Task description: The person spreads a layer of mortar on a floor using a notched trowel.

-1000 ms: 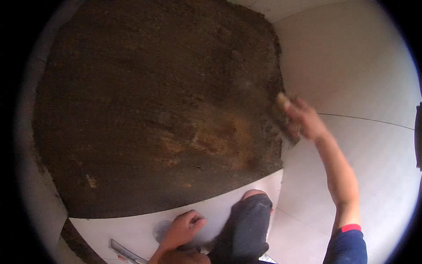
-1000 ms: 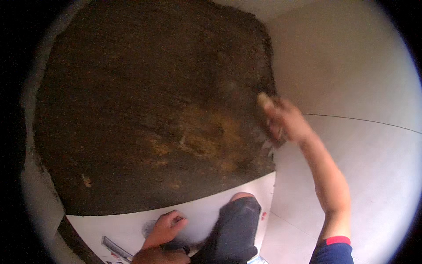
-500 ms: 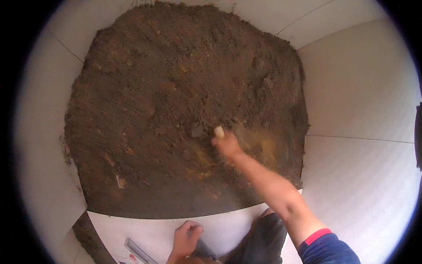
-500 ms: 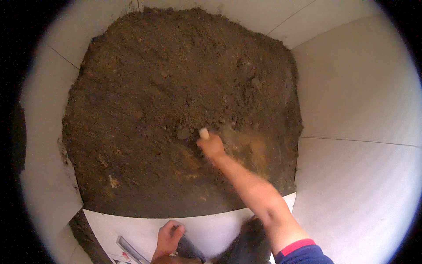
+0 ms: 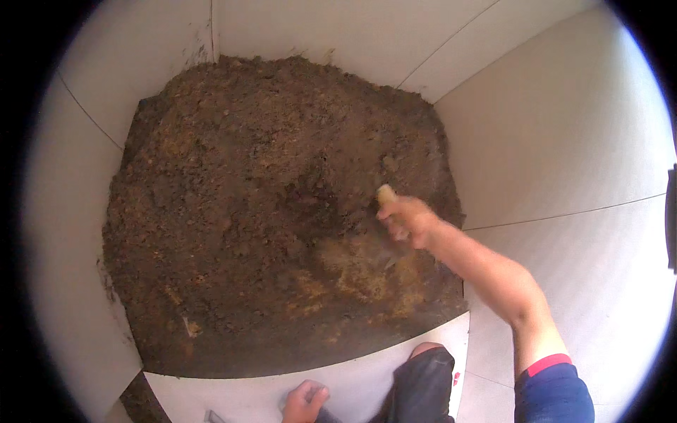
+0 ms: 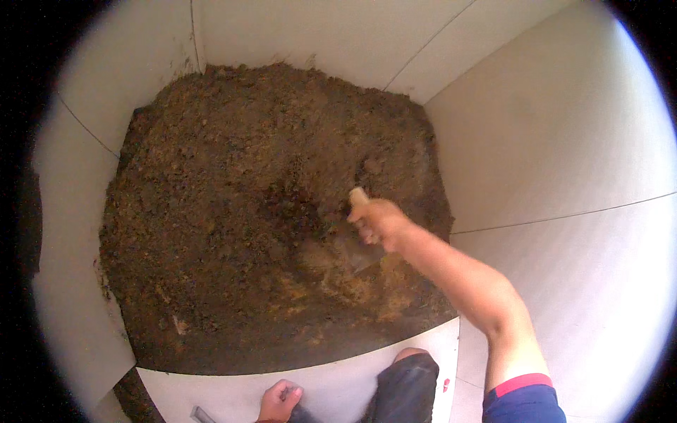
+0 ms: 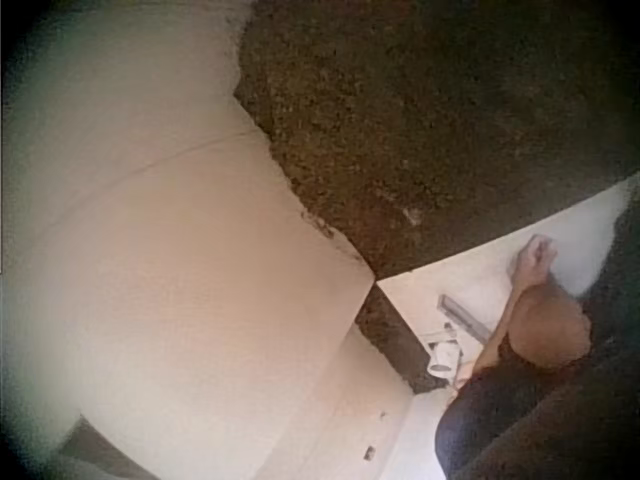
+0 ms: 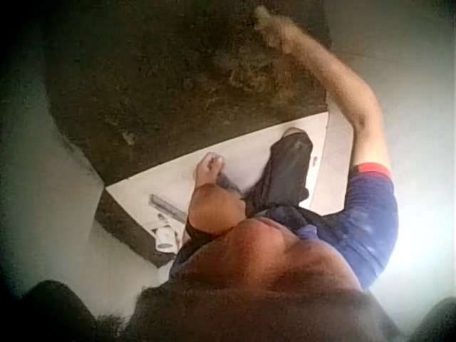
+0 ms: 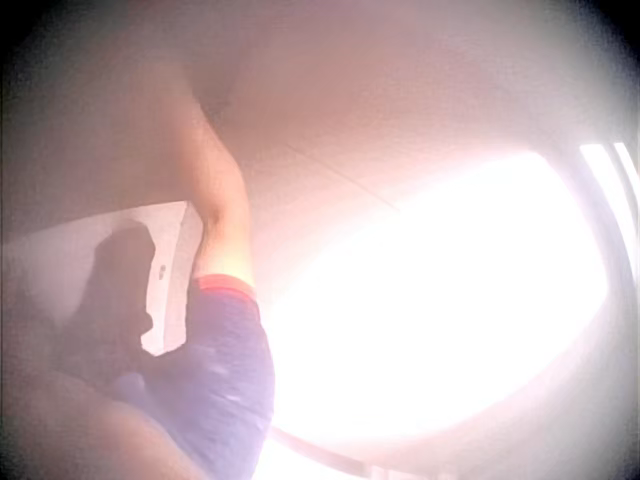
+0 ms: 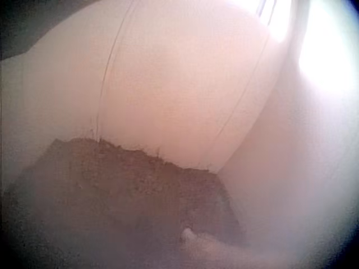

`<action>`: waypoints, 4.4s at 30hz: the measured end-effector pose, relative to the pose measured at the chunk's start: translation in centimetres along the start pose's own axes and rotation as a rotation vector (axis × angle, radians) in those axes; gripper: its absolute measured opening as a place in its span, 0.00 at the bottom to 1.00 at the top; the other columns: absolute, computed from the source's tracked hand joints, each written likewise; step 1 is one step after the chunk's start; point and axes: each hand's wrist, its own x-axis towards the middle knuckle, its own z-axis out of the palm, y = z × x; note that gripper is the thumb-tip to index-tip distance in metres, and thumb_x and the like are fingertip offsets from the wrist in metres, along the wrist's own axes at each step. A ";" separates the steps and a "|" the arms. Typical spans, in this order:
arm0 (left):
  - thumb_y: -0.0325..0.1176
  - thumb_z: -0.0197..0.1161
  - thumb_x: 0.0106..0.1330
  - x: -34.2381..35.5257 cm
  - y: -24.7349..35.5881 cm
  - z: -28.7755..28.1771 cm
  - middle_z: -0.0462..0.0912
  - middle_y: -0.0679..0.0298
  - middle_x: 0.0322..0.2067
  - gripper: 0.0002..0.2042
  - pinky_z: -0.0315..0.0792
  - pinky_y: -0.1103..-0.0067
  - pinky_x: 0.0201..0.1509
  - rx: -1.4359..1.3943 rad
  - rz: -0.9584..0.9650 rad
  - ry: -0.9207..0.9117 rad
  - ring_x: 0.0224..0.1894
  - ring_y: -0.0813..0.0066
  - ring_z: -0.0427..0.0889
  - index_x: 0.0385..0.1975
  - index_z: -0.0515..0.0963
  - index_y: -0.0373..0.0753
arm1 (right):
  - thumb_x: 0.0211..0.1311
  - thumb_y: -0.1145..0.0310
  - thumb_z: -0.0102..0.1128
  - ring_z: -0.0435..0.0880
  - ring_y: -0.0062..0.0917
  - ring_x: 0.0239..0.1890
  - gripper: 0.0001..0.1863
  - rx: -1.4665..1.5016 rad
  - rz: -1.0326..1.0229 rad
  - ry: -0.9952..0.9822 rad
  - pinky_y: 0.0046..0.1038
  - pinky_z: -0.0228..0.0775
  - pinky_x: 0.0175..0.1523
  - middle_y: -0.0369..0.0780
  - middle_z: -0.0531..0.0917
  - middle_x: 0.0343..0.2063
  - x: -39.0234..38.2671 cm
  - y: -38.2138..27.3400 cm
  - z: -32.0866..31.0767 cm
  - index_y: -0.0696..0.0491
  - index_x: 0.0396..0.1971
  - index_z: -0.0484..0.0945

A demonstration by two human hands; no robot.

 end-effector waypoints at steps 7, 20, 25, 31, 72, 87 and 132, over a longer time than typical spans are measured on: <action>0.38 0.61 0.66 2.9 -3.0 0.9 0.78 0.70 0.28 0.10 0.69 0.80 0.39 -0.099 0.018 -0.053 0.32 0.81 0.74 0.35 0.76 0.38 | 0.54 0.70 0.60 0.70 0.16 0.16 0.08 0.633 0.018 -0.176 0.20 0.64 0.20 0.28 0.72 0.17 1.6 -6.9 -6.4 0.46 0.22 0.68; 0.38 0.62 0.66 2.1 -7.5 1.5 0.80 0.68 0.30 0.11 0.71 0.79 0.43 -0.082 0.023 0.104 0.35 0.77 0.77 0.39 0.77 0.38 | 0.49 0.62 0.66 0.76 0.26 0.31 0.14 -0.597 -0.326 -0.267 0.32 0.70 0.40 0.37 0.80 0.26 -3.2 9.2 13.4 0.56 0.31 0.77; 0.40 0.63 0.63 1.1 -2.2 1.6 0.81 0.68 0.28 0.10 0.70 0.77 0.40 0.104 -0.054 0.063 0.33 0.78 0.76 0.36 0.78 0.40 | 0.46 0.65 0.65 0.77 0.27 0.27 0.15 -0.467 -0.350 0.061 0.34 0.69 0.35 0.39 0.81 0.24 6.0 3.3 10.2 0.58 0.31 0.77; 0.41 0.62 0.62 0.3 -3.4 1.2 0.79 0.68 0.26 0.11 0.70 0.78 0.40 0.071 0.032 0.160 0.32 0.79 0.75 0.34 0.78 0.40 | 0.46 0.66 0.65 0.70 0.21 0.21 0.10 -0.268 -0.208 -0.019 0.27 0.59 0.25 0.34 0.73 0.21 2.3 -3.6 8.9 0.52 0.28 0.75; 0.30 0.61 0.58 32.2 28.5 -4.2 0.74 0.60 0.22 0.11 0.65 0.73 0.17 0.445 0.363 0.447 0.16 0.71 0.73 0.35 0.71 0.32 | 0.69 0.68 0.52 0.78 0.20 0.37 0.14 -0.276 0.013 0.648 0.24 0.72 0.45 0.38 0.80 0.36 -37.2 43.9 -9.0 0.59 0.48 0.76; 0.28 0.59 0.58 28.1 38.6 5.3 0.78 0.54 0.24 0.12 0.70 0.69 0.23 0.621 0.402 0.338 0.20 0.64 0.78 0.39 0.72 0.28 | 0.55 0.72 0.61 0.84 0.36 0.37 0.11 -0.254 -0.054 0.599 0.32 0.74 0.46 0.48 0.82 0.35 -30.2 38.3 -14.1 0.62 0.37 0.79; 0.36 0.58 0.60 27.5 35.9 9.2 0.76 0.43 0.50 0.19 0.72 0.59 0.52 0.965 0.757 0.455 0.51 0.44 0.76 0.48 0.72 0.31 | 0.56 0.72 0.61 0.83 0.33 0.38 0.11 -0.340 -0.088 0.607 0.29 0.74 0.44 0.48 0.82 0.33 -33.0 28.8 -11.0 0.63 0.36 0.79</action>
